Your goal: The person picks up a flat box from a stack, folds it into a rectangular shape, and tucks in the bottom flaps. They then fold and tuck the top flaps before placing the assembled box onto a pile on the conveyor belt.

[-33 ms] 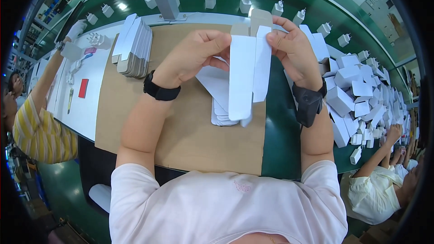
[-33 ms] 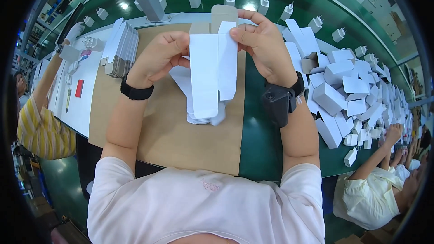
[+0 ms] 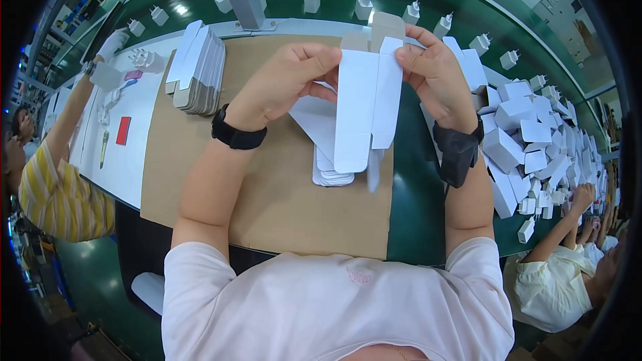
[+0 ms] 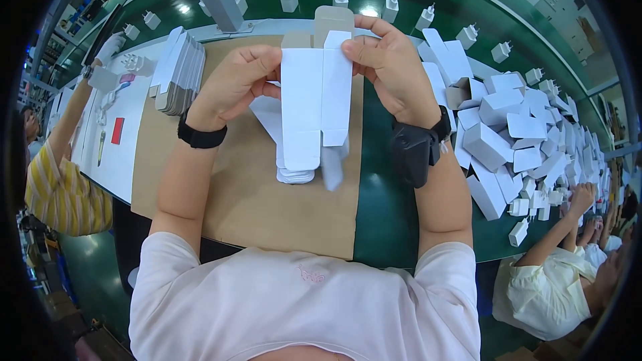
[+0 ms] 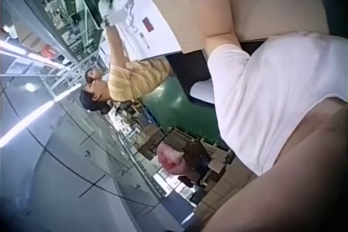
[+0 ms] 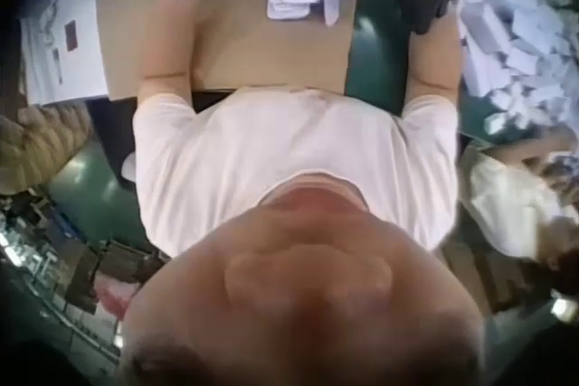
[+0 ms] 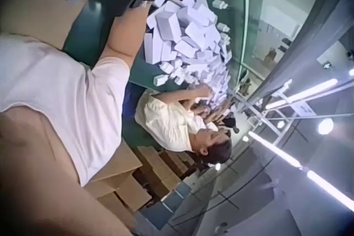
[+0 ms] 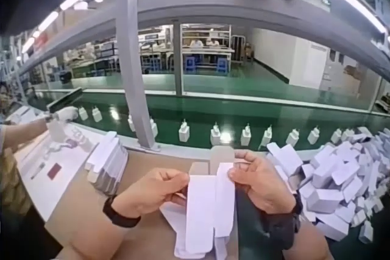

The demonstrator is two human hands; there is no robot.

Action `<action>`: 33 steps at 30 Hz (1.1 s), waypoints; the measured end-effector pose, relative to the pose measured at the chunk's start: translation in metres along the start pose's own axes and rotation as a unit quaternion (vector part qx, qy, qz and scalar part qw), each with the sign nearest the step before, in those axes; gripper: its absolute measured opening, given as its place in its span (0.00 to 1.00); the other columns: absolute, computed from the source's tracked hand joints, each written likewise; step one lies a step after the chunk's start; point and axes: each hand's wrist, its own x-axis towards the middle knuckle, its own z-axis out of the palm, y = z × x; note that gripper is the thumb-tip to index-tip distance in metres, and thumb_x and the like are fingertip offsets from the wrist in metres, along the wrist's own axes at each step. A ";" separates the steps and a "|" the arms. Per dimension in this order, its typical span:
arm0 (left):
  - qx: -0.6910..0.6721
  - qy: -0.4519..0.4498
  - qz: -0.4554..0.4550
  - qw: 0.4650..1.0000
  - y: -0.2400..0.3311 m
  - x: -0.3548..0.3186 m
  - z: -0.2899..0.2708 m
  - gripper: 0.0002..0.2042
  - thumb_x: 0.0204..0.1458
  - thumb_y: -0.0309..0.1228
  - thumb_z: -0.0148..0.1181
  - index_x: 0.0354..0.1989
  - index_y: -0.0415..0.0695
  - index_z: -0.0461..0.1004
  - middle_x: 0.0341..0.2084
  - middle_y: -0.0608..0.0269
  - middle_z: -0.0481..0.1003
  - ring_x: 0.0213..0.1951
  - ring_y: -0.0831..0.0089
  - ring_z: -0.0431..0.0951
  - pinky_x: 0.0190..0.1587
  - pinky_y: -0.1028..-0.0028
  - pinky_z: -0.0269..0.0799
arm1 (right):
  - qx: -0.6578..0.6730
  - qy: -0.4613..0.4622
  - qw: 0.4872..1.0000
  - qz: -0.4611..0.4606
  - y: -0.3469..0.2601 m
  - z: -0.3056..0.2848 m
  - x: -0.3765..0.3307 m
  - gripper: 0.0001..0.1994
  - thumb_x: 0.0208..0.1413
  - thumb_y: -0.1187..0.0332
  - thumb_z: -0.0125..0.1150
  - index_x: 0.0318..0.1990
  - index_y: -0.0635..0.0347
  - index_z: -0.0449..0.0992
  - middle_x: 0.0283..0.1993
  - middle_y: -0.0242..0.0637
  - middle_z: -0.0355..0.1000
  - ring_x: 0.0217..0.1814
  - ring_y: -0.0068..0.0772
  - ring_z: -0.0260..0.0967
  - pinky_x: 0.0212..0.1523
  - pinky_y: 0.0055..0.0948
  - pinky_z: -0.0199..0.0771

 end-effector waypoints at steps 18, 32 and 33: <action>0.374 0.168 0.114 0.905 0.005 -0.016 0.044 0.11 0.50 0.33 0.53 0.35 0.37 0.72 0.26 0.54 0.74 0.27 0.64 0.74 0.31 0.71 0.69 | -0.368 0.023 0.895 -0.251 0.012 0.039 -0.019 0.18 0.51 0.70 0.57 0.50 0.60 0.68 0.44 0.44 0.70 0.39 0.25 0.69 0.37 0.21 0.70; 0.462 0.177 0.251 0.832 0.002 -0.022 0.057 0.06 0.41 0.24 0.56 0.29 0.39 0.68 0.35 0.53 0.72 0.35 0.56 0.71 0.37 0.66 0.67 | -0.334 0.007 0.889 -0.314 -0.006 0.047 -0.035 0.16 0.43 0.68 0.65 0.41 0.61 0.73 0.36 0.37 0.71 0.34 0.26 0.70 0.36 0.23 0.73; 0.465 0.159 0.244 0.836 0.001 -0.022 0.056 0.08 0.41 0.23 0.57 0.28 0.39 0.64 0.35 0.54 0.72 0.35 0.60 0.72 0.36 0.68 0.67 | -0.314 -0.009 0.904 -0.291 -0.009 0.047 -0.036 0.15 0.41 0.68 0.66 0.36 0.64 0.73 0.33 0.36 0.71 0.35 0.24 0.70 0.36 0.22 0.73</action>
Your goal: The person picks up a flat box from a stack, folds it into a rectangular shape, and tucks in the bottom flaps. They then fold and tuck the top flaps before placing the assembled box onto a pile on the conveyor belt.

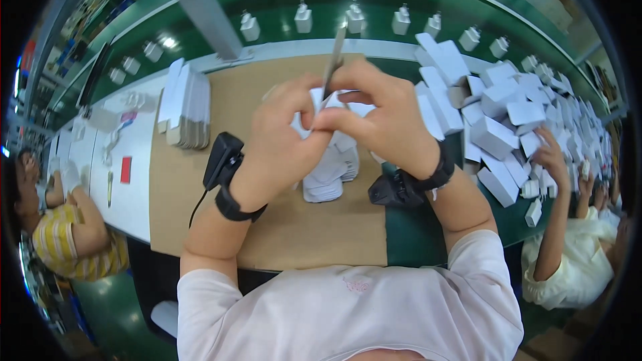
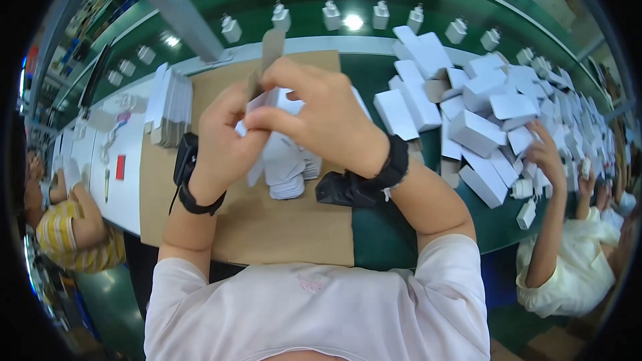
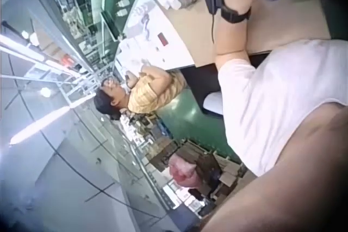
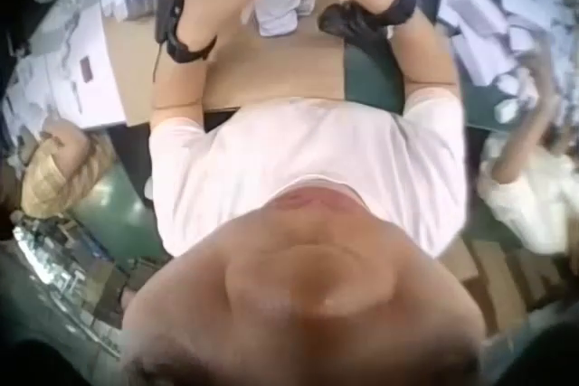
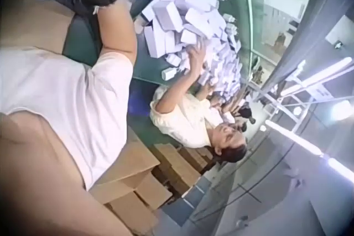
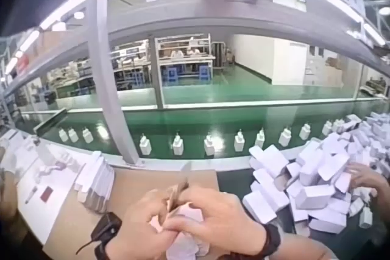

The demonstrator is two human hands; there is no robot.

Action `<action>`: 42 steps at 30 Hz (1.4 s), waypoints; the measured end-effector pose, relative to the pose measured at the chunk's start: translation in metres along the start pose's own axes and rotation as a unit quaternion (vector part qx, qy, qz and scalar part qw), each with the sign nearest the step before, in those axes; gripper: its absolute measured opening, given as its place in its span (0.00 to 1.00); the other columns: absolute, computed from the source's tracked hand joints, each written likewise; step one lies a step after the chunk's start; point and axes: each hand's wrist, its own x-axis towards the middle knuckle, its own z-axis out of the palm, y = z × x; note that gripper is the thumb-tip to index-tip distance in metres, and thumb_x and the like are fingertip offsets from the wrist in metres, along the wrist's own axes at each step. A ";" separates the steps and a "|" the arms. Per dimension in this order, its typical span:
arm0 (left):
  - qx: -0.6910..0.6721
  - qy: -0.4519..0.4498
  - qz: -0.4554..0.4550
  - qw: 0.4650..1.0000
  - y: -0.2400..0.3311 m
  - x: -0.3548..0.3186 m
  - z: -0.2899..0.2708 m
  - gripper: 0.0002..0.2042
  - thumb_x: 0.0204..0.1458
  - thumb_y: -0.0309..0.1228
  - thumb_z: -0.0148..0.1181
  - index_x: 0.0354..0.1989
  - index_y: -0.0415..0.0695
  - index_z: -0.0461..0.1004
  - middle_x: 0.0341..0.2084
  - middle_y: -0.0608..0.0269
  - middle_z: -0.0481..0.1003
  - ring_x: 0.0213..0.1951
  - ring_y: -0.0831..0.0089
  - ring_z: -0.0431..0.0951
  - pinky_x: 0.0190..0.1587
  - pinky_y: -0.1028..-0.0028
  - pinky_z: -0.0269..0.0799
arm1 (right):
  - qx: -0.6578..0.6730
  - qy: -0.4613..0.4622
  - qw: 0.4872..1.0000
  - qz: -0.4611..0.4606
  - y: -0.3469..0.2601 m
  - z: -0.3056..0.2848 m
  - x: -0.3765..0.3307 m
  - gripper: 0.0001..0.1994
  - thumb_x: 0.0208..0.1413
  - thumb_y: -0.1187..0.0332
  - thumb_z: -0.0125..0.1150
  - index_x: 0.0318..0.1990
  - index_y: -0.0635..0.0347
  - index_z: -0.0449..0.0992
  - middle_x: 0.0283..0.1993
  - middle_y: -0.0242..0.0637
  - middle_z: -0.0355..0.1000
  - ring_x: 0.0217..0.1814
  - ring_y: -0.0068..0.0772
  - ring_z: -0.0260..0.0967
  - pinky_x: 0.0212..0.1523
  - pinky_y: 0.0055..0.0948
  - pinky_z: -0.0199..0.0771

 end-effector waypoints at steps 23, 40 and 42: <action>-0.485 -0.104 -0.136 0.857 0.001 0.000 0.006 0.23 0.56 0.36 0.48 0.53 0.47 0.44 0.36 0.58 0.68 0.31 0.75 0.73 0.32 0.76 0.70 | 0.334 -0.035 0.929 0.156 0.020 0.002 -0.001 0.15 0.60 0.60 0.45 0.39 0.65 0.71 0.32 0.27 0.66 0.30 0.14 0.59 0.30 0.15 0.59; -0.322 -0.174 -0.062 0.928 -0.014 0.005 -0.016 0.37 0.52 0.38 0.54 0.60 0.44 0.31 0.38 0.49 0.69 0.40 0.70 0.70 0.43 0.73 0.65 | 0.255 -0.069 0.955 0.136 0.005 -0.018 0.011 0.17 0.49 0.74 0.50 0.47 0.71 0.70 0.48 0.45 0.69 0.48 0.31 0.67 0.51 0.28 0.64; -0.308 -0.171 -0.045 0.935 -0.013 0.005 -0.016 0.37 0.52 0.37 0.54 0.60 0.44 0.32 0.38 0.49 0.69 0.40 0.69 0.70 0.43 0.73 0.65 | 0.322 -0.074 0.927 0.179 0.007 -0.018 0.011 0.19 0.47 0.75 0.51 0.49 0.69 0.69 0.49 0.45 0.68 0.49 0.31 0.66 0.52 0.29 0.63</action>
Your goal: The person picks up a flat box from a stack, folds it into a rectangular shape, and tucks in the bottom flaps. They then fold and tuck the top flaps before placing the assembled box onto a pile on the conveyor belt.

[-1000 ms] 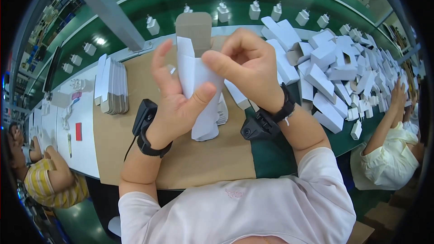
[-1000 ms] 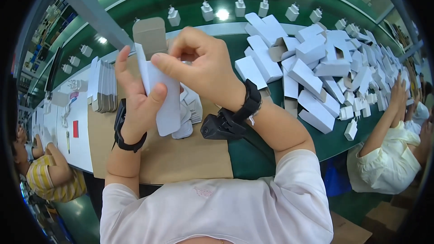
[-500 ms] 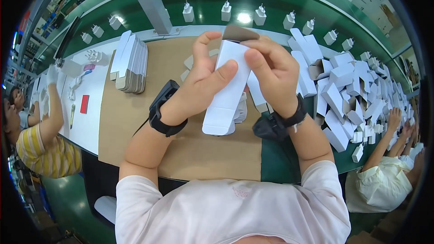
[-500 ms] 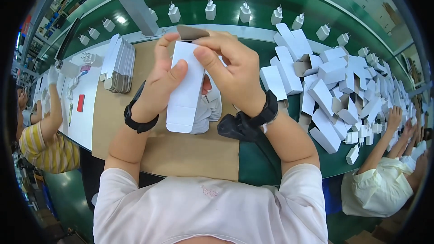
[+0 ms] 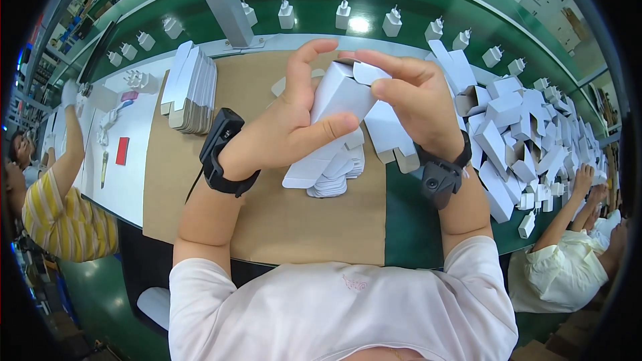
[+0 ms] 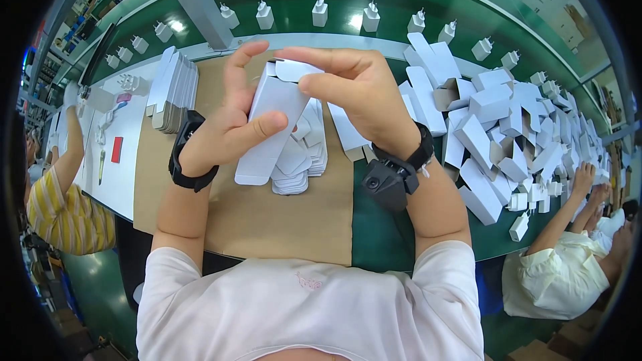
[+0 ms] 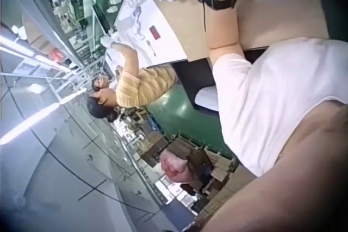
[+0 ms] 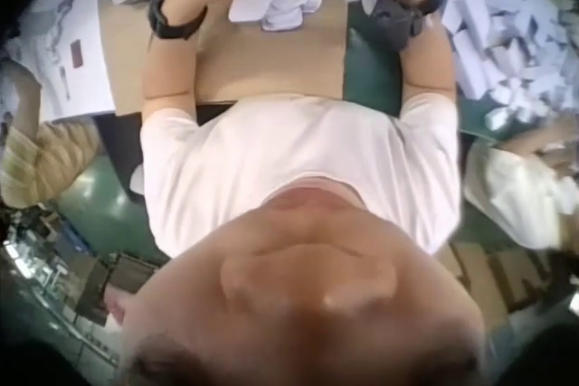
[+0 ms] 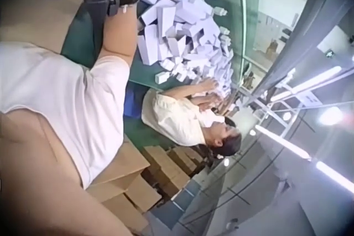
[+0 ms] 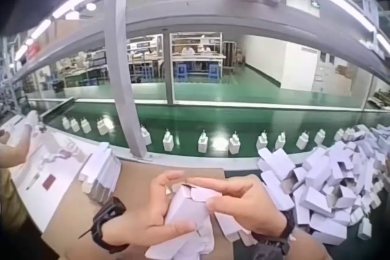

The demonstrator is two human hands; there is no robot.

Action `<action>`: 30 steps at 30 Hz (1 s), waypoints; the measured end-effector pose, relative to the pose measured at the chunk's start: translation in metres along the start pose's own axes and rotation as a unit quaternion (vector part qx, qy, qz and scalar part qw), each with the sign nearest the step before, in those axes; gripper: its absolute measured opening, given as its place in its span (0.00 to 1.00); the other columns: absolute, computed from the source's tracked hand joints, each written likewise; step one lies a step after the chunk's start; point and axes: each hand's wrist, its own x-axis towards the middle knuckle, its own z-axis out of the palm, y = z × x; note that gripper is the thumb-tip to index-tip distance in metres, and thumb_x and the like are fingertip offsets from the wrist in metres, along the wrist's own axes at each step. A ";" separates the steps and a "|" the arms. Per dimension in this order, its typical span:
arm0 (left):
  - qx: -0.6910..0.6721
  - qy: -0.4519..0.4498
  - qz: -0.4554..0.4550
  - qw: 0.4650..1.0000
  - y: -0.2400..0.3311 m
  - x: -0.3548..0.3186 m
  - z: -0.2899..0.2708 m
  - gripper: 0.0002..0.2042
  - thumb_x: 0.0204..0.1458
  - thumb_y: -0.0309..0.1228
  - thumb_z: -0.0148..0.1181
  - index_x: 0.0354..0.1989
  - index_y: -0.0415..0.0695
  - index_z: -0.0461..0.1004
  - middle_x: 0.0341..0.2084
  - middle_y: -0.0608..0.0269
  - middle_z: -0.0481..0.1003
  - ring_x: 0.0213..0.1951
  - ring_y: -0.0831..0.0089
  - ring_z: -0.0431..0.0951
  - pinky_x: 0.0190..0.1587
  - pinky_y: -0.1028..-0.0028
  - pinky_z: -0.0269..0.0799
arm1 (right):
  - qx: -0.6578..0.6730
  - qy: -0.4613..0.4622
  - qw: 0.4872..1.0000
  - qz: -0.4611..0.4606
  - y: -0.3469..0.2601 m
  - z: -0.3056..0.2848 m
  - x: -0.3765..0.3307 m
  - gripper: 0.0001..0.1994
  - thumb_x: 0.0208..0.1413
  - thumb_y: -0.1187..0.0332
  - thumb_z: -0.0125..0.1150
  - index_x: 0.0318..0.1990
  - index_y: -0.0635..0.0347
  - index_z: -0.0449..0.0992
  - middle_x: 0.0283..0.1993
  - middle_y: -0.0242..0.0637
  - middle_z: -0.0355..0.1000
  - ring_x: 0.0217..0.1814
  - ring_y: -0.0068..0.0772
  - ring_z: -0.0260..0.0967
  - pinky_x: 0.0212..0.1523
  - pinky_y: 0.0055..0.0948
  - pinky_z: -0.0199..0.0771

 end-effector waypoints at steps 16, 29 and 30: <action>0.025 0.032 -0.006 0.999 0.006 -0.004 0.004 0.36 0.52 0.38 0.54 0.59 0.41 0.34 0.36 0.52 0.69 0.39 0.71 0.71 0.41 0.74 0.67 | -0.149 0.006 0.988 -0.033 0.002 0.000 -0.003 0.16 0.54 0.67 0.53 0.47 0.67 0.71 0.43 0.40 0.72 0.41 0.26 0.68 0.44 0.24 0.67; 0.279 0.023 -0.004 0.960 -0.001 0.002 -0.002 0.32 0.47 0.43 0.59 0.56 0.41 0.54 0.49 0.50 0.64 0.49 0.57 0.65 0.51 0.67 0.61 | -0.353 0.245 0.900 -0.070 -0.084 -0.107 -0.075 0.16 0.52 0.67 0.54 0.48 0.61 0.72 0.34 0.27 0.71 0.31 0.14 0.64 0.33 0.13 0.63; 0.377 0.054 0.019 0.924 -0.007 0.003 -0.007 0.29 0.42 0.43 0.62 0.52 0.41 0.62 0.50 0.50 0.63 0.50 0.52 0.63 0.53 0.64 0.59 | -0.420 0.302 0.854 -0.054 -0.103 -0.127 -0.092 0.15 0.53 0.65 0.54 0.47 0.60 0.73 0.35 0.28 0.71 0.32 0.14 0.65 0.34 0.13 0.64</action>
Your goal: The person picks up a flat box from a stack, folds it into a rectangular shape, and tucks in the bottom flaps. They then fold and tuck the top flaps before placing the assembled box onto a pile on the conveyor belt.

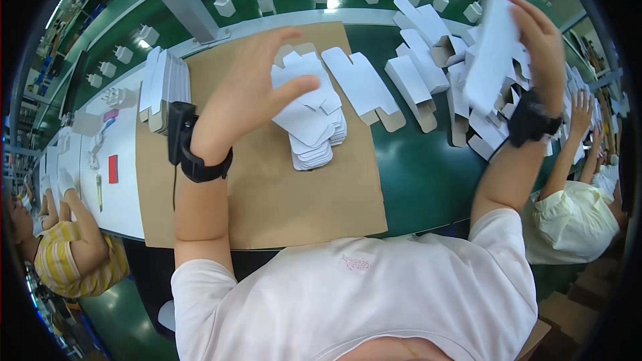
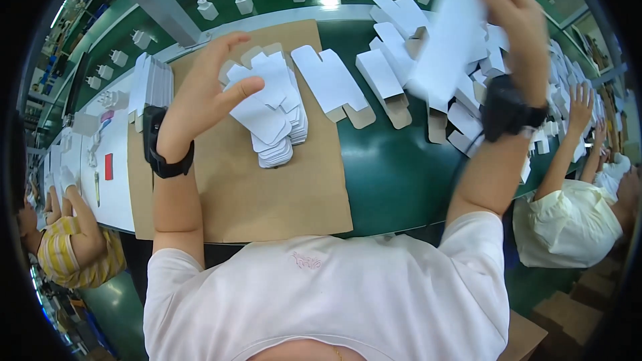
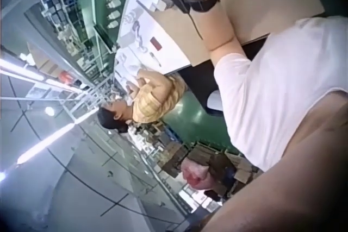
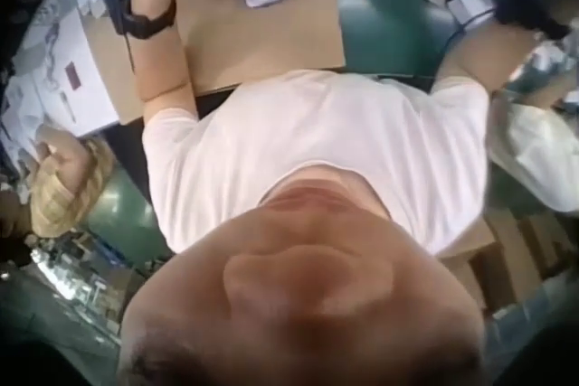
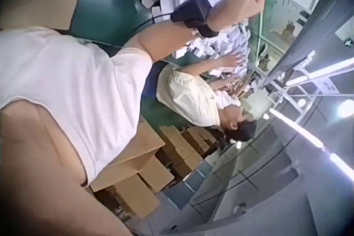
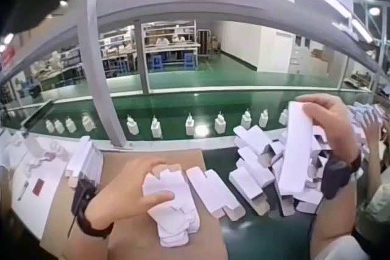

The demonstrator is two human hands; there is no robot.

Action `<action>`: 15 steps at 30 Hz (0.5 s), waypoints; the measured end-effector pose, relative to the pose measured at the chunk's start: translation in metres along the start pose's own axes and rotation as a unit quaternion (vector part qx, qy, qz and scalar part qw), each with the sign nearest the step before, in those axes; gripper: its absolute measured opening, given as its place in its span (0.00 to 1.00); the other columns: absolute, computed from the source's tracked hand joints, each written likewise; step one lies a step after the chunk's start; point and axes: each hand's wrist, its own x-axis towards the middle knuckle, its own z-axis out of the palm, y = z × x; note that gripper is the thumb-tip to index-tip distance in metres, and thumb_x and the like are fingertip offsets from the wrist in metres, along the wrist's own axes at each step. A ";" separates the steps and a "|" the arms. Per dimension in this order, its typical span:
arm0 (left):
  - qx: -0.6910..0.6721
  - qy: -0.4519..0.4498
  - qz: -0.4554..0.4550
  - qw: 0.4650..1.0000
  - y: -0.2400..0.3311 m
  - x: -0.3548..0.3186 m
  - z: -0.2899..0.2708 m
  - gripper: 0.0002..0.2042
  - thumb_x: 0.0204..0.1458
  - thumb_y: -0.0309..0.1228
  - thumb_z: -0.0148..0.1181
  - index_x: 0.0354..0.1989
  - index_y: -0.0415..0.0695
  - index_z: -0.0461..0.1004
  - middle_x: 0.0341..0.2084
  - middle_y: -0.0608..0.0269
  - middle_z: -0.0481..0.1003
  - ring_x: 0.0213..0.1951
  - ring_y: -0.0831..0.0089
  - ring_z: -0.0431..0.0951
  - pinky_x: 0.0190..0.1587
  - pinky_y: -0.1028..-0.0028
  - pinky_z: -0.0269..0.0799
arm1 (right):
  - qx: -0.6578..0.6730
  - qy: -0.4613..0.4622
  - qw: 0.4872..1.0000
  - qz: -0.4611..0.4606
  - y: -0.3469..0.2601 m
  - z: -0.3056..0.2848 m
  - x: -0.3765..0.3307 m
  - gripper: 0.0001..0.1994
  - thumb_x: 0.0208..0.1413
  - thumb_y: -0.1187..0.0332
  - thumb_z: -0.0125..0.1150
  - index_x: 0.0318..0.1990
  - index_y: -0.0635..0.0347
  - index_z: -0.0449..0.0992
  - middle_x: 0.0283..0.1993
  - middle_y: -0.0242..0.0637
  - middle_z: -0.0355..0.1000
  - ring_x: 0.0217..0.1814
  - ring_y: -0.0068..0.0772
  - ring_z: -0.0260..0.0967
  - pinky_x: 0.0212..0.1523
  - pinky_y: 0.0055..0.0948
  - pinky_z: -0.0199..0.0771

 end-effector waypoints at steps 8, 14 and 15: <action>0.033 -0.165 -0.255 0.952 -0.060 0.003 -0.001 0.41 0.32 0.42 0.67 0.57 0.40 0.56 0.48 0.41 0.65 0.48 0.51 0.67 0.51 0.66 0.63 | -0.226 -0.026 0.974 -0.005 0.073 0.000 0.001 0.18 0.50 0.63 0.57 0.49 0.54 0.71 0.45 0.35 0.71 0.44 0.25 0.67 0.44 0.23 0.65; -0.073 -0.043 -0.297 0.951 -0.051 -0.003 0.002 0.42 0.29 0.31 0.69 0.57 0.40 0.54 0.32 0.51 0.73 0.34 0.67 0.73 0.38 0.73 0.67 | -0.140 -0.211 0.959 -0.125 0.031 0.158 -0.034 0.26 0.45 0.62 0.60 0.54 0.51 0.65 0.44 0.43 0.71 0.37 0.32 0.69 0.37 0.28 0.70; -0.071 -0.036 -0.303 0.950 -0.046 -0.003 0.001 0.42 0.29 0.31 0.69 0.57 0.40 0.54 0.32 0.51 0.73 0.34 0.67 0.73 0.38 0.73 0.67 | -0.136 -0.217 0.958 -0.131 0.022 0.169 -0.034 0.26 0.45 0.62 0.60 0.54 0.51 0.65 0.44 0.43 0.71 0.37 0.32 0.69 0.37 0.28 0.70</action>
